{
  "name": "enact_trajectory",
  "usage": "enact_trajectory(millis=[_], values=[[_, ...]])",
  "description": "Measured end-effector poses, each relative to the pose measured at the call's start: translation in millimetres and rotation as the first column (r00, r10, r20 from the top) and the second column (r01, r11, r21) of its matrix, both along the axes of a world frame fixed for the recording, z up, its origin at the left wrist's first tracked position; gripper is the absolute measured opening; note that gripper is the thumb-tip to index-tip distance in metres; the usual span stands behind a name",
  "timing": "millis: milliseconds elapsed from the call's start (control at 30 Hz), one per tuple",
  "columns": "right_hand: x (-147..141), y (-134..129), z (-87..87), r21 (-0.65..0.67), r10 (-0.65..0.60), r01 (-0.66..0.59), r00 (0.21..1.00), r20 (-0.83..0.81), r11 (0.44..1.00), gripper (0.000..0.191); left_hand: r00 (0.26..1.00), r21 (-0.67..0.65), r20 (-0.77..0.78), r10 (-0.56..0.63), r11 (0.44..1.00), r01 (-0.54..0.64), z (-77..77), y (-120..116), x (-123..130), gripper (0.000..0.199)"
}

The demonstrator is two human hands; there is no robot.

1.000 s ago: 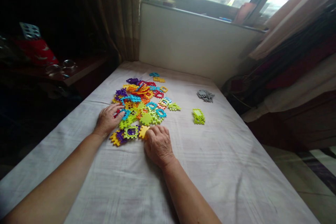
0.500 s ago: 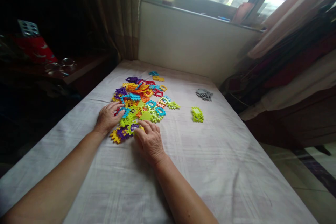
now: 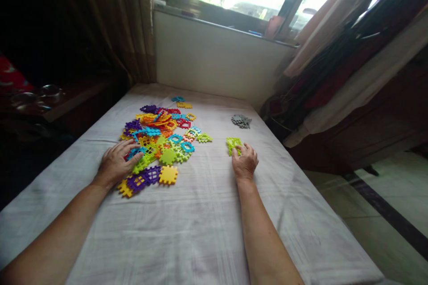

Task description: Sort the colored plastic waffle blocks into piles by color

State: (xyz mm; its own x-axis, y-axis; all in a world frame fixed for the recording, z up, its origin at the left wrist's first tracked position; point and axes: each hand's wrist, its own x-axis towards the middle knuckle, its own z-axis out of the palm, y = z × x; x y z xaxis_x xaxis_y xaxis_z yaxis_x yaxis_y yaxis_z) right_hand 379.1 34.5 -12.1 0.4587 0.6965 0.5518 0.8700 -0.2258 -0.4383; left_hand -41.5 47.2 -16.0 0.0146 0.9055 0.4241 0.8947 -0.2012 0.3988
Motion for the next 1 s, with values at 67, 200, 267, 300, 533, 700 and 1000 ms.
enact_trajectory(millis=[67, 200, 267, 300, 533, 700, 1000], values=[[13, 1, -6.9, -0.033, -0.09, 0.089, 0.995, -0.047, 0.995, 0.022, 1.0, 0.002, -0.004, 0.001, 1.0, -0.001, -1.0, 1, -1, 0.038], [19, 1, -18.4, -0.093, -0.115, 0.109, 0.991, -0.064, 0.99, 0.023, 1.0, 0.019, 0.009, -0.006, 1.0, 0.006, -2.4, 1, -2, 0.036], [19, 1, -21.4, -0.081, -0.1, 0.096, 0.994, -0.05, 0.992, 0.026, 1.0, 0.021, 0.019, 0.003, 1.0, -0.003, -1.8, 1, -2, 0.034], [19, 0, -22.2, -0.064, -0.09, 0.087, 0.995, -0.042, 0.994, 0.027, 1.0, 0.019, 0.022, 0.006, 1.0, -0.006, -1.1, 1, -2, 0.033], [-23, -9, -13.6, 0.119, 0.197, -0.206, 0.977, 0.084, 0.971, 0.024, 0.999, 0.012, 0.042, 0.032, 0.999, -0.033, 1.9, -1, -1, 0.03], [-108, -22, 4.0, 0.06, 0.595, -0.618, 0.775, 0.215, 0.784, 0.022, 0.996, 0.028, 0.032, 0.082, 0.996, -0.082, 2.8, -3, 0, 0.029], [-190, -12, 27.1, -0.299, 0.675, -0.63, 0.735, 0.066, 0.716, 0.027, 0.978, 0.052, -0.007, 0.209, 0.977, -0.208, 8.1, -7, -9, 0.027]])
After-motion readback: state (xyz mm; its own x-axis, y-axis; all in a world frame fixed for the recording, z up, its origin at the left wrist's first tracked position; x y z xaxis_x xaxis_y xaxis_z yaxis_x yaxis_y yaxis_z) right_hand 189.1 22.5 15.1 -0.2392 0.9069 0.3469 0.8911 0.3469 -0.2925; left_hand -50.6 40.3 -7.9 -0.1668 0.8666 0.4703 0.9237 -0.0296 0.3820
